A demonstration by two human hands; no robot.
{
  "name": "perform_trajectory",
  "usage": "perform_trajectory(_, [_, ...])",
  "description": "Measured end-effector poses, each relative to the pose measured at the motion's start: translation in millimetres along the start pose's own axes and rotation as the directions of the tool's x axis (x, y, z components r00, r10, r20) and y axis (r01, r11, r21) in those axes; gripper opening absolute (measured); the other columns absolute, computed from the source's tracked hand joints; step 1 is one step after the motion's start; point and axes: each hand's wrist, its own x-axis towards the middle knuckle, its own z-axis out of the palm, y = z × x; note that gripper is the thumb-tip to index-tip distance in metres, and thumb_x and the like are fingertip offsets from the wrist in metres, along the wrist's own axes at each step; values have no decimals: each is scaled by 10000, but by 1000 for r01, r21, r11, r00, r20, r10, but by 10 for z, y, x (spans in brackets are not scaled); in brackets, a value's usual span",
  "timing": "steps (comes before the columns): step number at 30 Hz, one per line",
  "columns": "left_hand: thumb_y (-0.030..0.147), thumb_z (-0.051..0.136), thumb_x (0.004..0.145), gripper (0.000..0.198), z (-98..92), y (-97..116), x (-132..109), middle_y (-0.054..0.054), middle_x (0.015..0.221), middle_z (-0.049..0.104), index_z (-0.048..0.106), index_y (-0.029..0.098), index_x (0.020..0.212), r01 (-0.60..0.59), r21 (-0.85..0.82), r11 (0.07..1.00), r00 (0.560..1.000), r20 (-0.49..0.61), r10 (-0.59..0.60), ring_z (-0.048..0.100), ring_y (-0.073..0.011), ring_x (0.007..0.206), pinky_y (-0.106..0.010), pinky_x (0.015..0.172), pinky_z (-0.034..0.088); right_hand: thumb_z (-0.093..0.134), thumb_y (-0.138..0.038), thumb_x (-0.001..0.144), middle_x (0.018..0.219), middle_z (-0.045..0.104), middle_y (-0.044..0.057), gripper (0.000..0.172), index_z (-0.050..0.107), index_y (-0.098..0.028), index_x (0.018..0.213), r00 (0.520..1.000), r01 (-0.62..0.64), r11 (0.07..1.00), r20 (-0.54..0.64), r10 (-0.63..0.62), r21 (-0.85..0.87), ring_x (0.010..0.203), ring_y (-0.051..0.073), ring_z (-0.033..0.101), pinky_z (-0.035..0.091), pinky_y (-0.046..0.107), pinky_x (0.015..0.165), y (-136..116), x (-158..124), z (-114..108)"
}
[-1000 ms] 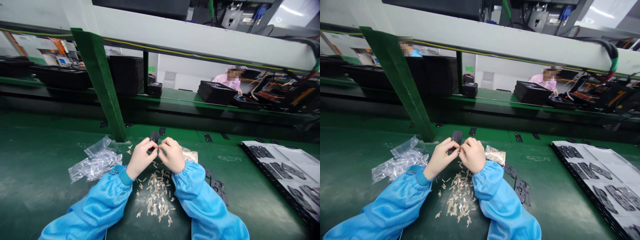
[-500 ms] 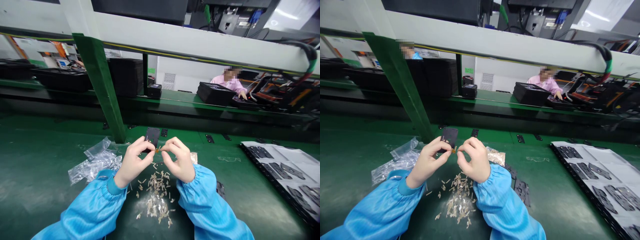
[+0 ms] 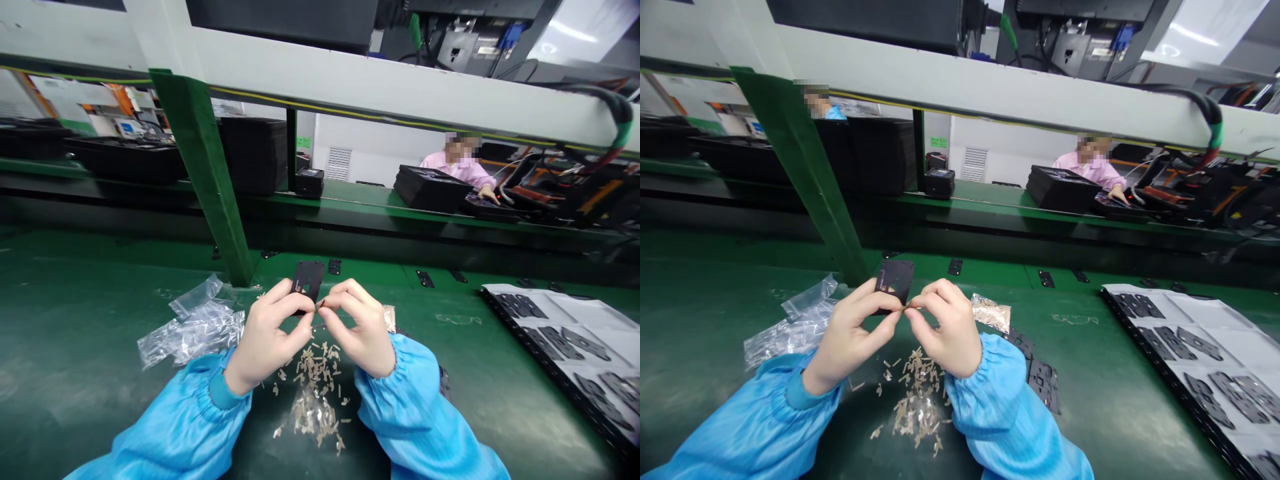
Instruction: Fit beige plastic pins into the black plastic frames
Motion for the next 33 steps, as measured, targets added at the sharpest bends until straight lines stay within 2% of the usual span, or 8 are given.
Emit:
perform_trajectory(6, [81,502,757,125,-14,14,-2,7,673,465,577,155,691,6,-4,1000,1000,15,-6,457,-114,618,-235,556,357,511,-139,826,754,551,47,87,577,-170,780,998,58,998,40,-58,-10,706,150,533,450,287,622,23,8,-3])
perform_trajectory(15, [125,495,780,128,-67,-47,15,18,710,486,534,180,671,176,-232,957,982,111,-153,474,-122,675,-247,616,356,481,-108,822,751,549,46,110,558,-174,779,989,141,990,40,-140,-28,699,140,532,456,262,606,43,29,-56])
perform_trajectory(18, [162,507,786,131,-71,-99,9,28,687,484,521,185,658,253,-339,906,967,125,-223,455,-120,666,-250,624,341,452,-98,821,717,548,43,142,543,-169,739,988,156,985,21,-154,-69,688,143,524,437,271,598,22,33,-97])
perform_trajectory(22, [164,512,758,124,-57,-124,5,35,653,448,506,185,636,367,-528,766,930,189,-315,414,-113,634,-244,600,330,441,-136,839,604,537,26,191,507,-169,663,948,317,933,88,-306,-168,592,144,480,393,306,575,2,30,-88])
perform_trajectory(24, [155,506,740,115,-50,-111,7,33,637,439,503,183,628,405,-578,709,913,217,-346,403,-115,620,-245,588,331,454,-128,828,628,553,34,152,518,-163,695,934,357,913,104,-342,-197,603,148,484,390,311,581,-2,22,-69])
perform_trajectory(26, [156,504,733,108,-48,-88,6,29,634,442,506,182,628,411,-584,700,910,209,-359,403,-119,617,-250,586,333,436,-88,804,699,572,51,130,537,-160,765,941,337,921,79,-328,-194,646,156,495,394,313,590,-10,12,-58])
perform_trajectory(31, [180,518,747,112,-53,-28,-16,14,669,483,534,185,636,352,-514,782,935,158,-317,448,-138,660,-266,620,352,447,-76,783,749,540,49,166,549,-188,850,979,201,973,-1,-202,-115,682,165,499,405,316,588,-49,-17,-61])
perform_trajectory(33, [184,521,743,114,-54,-8,-24,11,664,485,536,186,630,352,-507,787,936,165,-312,453,-140,654,-268,612,358,483,-79,775,771,531,45,178,561,-207,872,975,212,967,-31,-218,-142,693,165,494,407,317,596,-61,-25,-55])
